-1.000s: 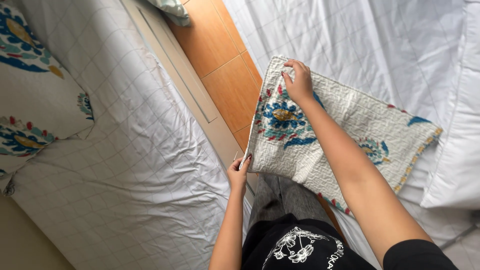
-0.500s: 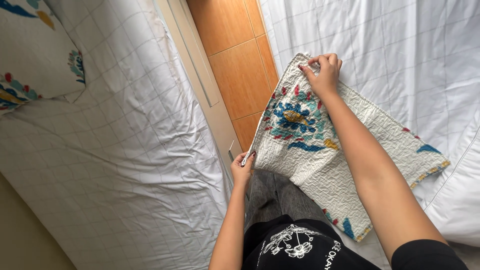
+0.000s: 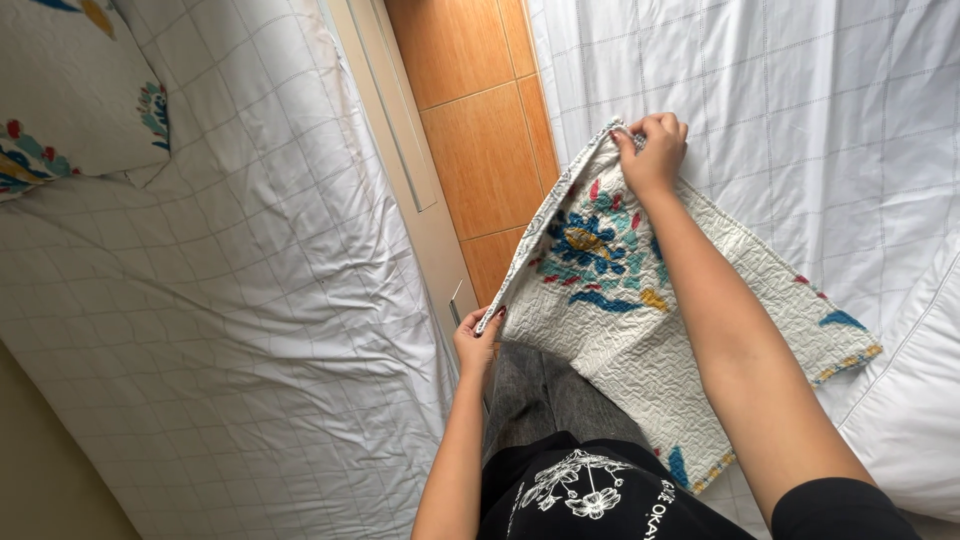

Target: The person removes a patterned pillowcase from a pillow using a duster, then folds a patterned towel on the bed and places it on a wooden surface. The person then uses the duster to clean the pillow and the bed surface.

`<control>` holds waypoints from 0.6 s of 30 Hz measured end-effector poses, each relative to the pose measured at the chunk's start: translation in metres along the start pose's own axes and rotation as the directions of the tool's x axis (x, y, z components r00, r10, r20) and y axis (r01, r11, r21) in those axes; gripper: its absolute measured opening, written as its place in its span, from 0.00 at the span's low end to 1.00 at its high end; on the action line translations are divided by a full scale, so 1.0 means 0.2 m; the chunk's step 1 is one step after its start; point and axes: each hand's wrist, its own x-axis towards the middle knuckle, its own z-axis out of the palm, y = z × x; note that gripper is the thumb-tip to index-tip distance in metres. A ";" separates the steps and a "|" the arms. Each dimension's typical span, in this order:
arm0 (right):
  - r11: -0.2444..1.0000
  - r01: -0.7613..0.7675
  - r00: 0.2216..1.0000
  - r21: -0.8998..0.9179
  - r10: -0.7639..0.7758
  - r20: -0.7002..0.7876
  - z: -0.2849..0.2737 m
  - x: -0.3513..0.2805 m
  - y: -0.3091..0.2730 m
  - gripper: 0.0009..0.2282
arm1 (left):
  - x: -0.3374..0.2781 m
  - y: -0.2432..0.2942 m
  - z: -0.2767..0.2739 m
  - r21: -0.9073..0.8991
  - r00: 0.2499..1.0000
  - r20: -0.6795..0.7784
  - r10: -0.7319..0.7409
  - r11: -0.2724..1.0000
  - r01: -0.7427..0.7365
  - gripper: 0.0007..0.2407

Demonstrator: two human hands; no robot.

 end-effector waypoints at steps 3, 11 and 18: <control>0.998 0.011 1.000 0.069 -0.011 0.007 -0.02 0.04 -0.01 0.08 | 0.01 -0.03 -0.01 0.035 1.000 -0.018 -0.011 0.999 0.012 0.10; 0.940 -0.208 0.960 0.270 0.144 0.239 -0.03 0.15 -0.07 0.14 | 0.00 -0.05 -0.07 0.005 0.998 -0.057 -0.016 1.000 0.016 0.11; 0.929 -0.264 0.872 0.260 0.114 0.476 -0.25 0.19 -0.04 0.10 | -0.09 0.08 -0.17 0.018 0.957 0.238 -0.165 0.986 0.165 0.17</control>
